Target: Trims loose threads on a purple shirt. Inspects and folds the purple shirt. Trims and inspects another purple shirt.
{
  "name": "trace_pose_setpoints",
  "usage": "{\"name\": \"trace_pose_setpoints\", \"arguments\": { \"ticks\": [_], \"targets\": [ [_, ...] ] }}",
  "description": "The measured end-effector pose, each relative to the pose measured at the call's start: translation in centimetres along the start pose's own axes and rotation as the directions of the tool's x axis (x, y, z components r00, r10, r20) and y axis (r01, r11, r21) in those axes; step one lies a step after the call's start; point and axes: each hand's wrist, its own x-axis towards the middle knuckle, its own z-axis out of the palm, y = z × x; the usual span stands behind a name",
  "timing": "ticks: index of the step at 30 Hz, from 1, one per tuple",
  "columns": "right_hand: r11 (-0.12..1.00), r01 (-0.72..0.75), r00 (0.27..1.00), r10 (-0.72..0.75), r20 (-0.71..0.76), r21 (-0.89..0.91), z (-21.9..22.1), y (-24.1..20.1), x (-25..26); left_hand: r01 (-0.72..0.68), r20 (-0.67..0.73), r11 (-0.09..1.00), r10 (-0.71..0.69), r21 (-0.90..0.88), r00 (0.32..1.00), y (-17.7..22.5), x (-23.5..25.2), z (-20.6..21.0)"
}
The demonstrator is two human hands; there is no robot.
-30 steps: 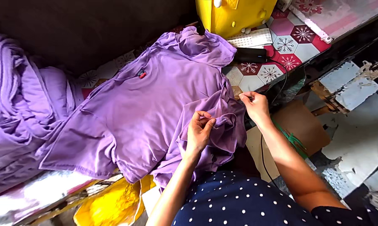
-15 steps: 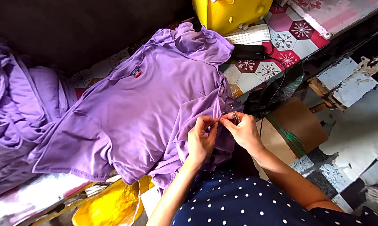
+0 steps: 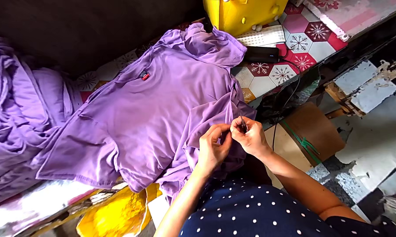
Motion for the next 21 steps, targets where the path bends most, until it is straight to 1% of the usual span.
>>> {"name": "trace_pose_setpoints", "arguments": {
  "ticks": [2, 5, 7, 9, 12, 14, 16, 21],
  "targets": [
    [0.999, -0.04, 0.999, 0.04, 0.03, 0.016, 0.0, -0.3, 0.1, 0.013, -0.026, 1.0, -0.014, -0.013, 1.0, -0.3, 0.1, 0.0],
    [0.994, -0.11, 0.982, 0.112, 0.153, -0.022, -1.2, -0.6, 1.0, 0.109, -0.027, 0.994, -0.11, -0.009, 0.994, -0.8, 0.4, -0.1],
    [0.994, -0.06, 0.956, 0.083, 0.281, -0.087, -2.7, 0.1, 2.1, 0.168, -0.016, 0.986, -0.168, 0.006, 0.986, -1.0, 0.7, -0.2],
    [0.981, 0.051, 0.913, 0.031, 0.406, -0.19, -4.1, 0.7, 3.1, 0.178, -0.011, 0.984, -0.178, 0.027, 0.984, -1.2, 1.1, -0.3],
    [0.899, 0.255, 0.845, -0.028, 0.533, -0.356, -5.2, 1.0, 3.8, 0.124, -0.001, 0.991, -0.124, 0.057, 0.992, -1.3, 1.4, -0.2],
    [0.855, 0.33, 0.813, -0.041, 0.581, -0.401, -5.5, 1.0, 4.2, 0.061, 0.013, 0.994, -0.062, 0.086, 0.998, -1.4, 1.6, -0.2],
    [0.83, 0.351, 0.786, -0.01, 0.618, -0.433, -5.7, 0.9, 4.6, -0.014, 0.031, 0.994, 0.01, 0.11, 0.999, -1.5, 1.9, -0.2],
    [0.81, 0.385, 0.75, 0.005, 0.661, -0.442, -6.2, 0.2, 5.3, -0.125, 0.074, 0.981, 0.115, 0.146, 0.991, -1.4, 2.4, -0.2]
  ]
}}
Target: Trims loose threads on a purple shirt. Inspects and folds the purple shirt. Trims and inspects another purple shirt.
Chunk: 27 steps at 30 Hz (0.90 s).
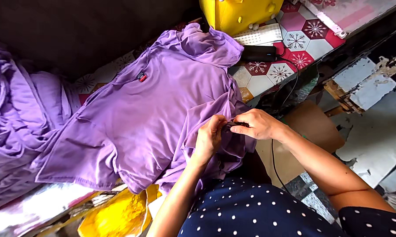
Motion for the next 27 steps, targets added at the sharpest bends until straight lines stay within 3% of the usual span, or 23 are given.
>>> {"name": "trace_pose_setpoints", "arguments": {
  "ticks": [10, 23, 25, 27],
  "targets": [
    [0.999, -0.007, 1.0, 0.006, -0.023, -0.038, -0.5, 0.0, 0.0, -0.019, -0.016, 1.0, 0.019, -0.018, 1.0, 0.2, 0.1, 0.4],
    [0.994, -0.011, 0.996, 0.021, 0.089, -0.106, -1.6, -1.2, 0.4, -0.069, -0.015, 0.998, 0.069, -0.005, 0.998, 0.4, 0.2, 0.7],
    [0.996, -0.023, 0.999, 0.025, 0.028, -0.084, -1.4, -0.8, -0.1, -0.048, -0.024, 0.999, 0.048, -0.01, 0.999, 0.4, 0.1, 0.8],
    [0.998, -0.055, 0.99, 0.05, -0.13, -0.034, -1.0, 0.0, -0.5, -0.033, -0.028, 0.999, 0.032, -0.015, 0.999, 0.3, 0.0, 0.6]
  ]
}}
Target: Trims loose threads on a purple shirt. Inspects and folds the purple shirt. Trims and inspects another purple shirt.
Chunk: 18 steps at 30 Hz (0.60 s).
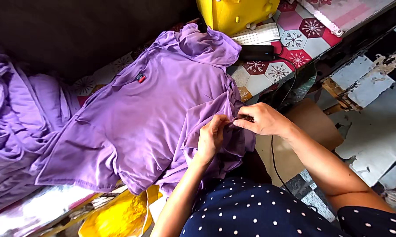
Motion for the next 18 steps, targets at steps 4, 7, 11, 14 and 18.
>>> {"name": "trace_pose_setpoints", "arguments": {
  "ticks": [4, 7, 11, 14, 18],
  "targets": [
    [0.986, -0.034, 0.995, 0.049, -0.085, 0.163, 2.1, 1.2, -0.6, 0.086, 0.007, 0.996, -0.086, 0.003, 0.996, 0.3, -0.3, -0.5],
    [0.978, 0.207, 0.894, -0.185, -0.409, 0.011, 4.6, -0.3, -1.8, 0.171, -0.028, 0.985, -0.171, -0.008, 0.985, 0.1, -0.7, -1.6],
    [0.855, 0.383, 0.751, -0.509, -0.421, -0.35, 6.1, -1.7, -3.7, 0.215, -0.097, 0.975, -0.21, 0.05, 0.973, -0.2, -1.6, -3.9],
    [0.844, 0.394, 0.773, -0.518, -0.365, -0.363, 7.4, -1.2, -4.6, 0.284, -0.188, 0.939, -0.249, 0.192, 0.95, -0.5, -3.2, -7.1],
    [0.913, 0.313, 0.809, -0.401, -0.43, -0.261, 8.0, -0.9, -5.3, 0.49, -0.374, 0.756, -0.343, 0.434, 0.862, -1.8, -9.4, -17.3]
  ]
}}
